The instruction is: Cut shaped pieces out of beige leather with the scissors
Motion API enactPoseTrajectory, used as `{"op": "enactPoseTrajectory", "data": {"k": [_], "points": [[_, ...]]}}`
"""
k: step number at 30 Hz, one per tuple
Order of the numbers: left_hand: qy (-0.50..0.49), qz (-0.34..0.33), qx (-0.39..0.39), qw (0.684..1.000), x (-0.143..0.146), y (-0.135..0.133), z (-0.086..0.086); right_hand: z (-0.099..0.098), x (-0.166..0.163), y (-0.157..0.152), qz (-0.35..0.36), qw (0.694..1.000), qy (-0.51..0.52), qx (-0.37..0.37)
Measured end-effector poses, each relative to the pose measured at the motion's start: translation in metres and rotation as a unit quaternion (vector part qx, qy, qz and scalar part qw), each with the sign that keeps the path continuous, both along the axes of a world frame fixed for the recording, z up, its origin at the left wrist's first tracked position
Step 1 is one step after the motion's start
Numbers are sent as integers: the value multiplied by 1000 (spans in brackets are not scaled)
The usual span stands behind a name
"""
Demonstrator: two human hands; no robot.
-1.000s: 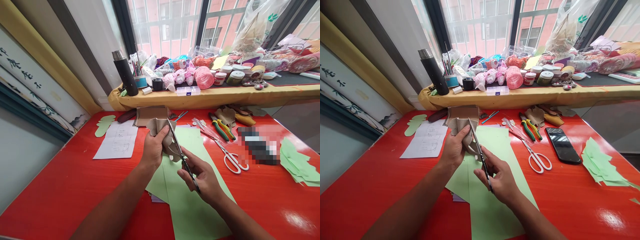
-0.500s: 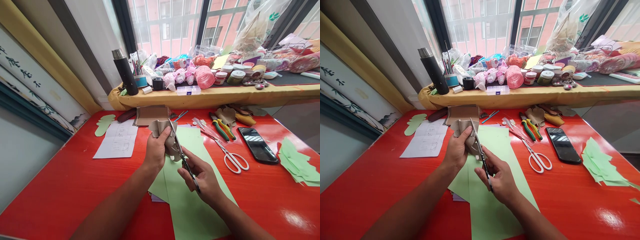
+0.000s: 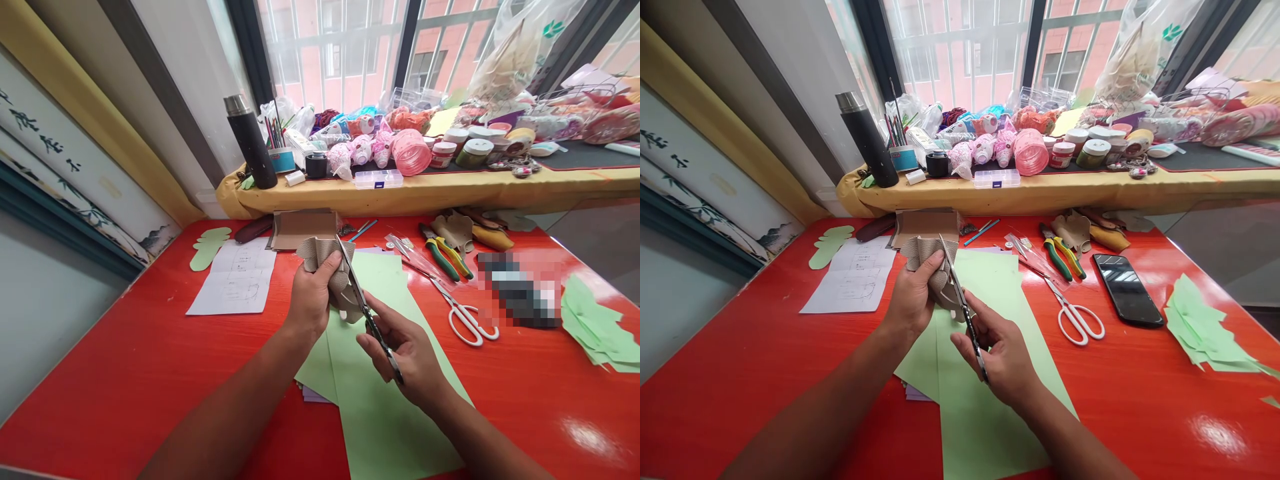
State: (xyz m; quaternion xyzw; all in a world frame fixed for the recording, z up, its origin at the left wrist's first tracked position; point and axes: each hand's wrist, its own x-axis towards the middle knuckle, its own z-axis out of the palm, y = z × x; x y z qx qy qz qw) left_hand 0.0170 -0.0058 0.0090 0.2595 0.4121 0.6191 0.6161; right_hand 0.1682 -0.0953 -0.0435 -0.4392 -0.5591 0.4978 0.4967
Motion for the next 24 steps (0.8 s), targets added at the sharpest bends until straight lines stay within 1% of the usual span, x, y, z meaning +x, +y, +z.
{"op": "enactPoseTrajectory", "data": {"k": [4, 8, 16, 24], "points": [[1, -2, 1, 1000, 0, 0, 0, 7, -1, -2, -2, 1000, -3, -30], [1, -2, 0, 1000, 1, -1, 0, 12, -2, -4, 1, 999, -1, -38], [11, -3, 0, 1000, -2, 2, -1, 13, -3, -1, 4, 1000, 1, -21], [34, -25, 2, 999, -7, 6, 4, 12, -3, -3, 3, 1000, -12, -6]]}}
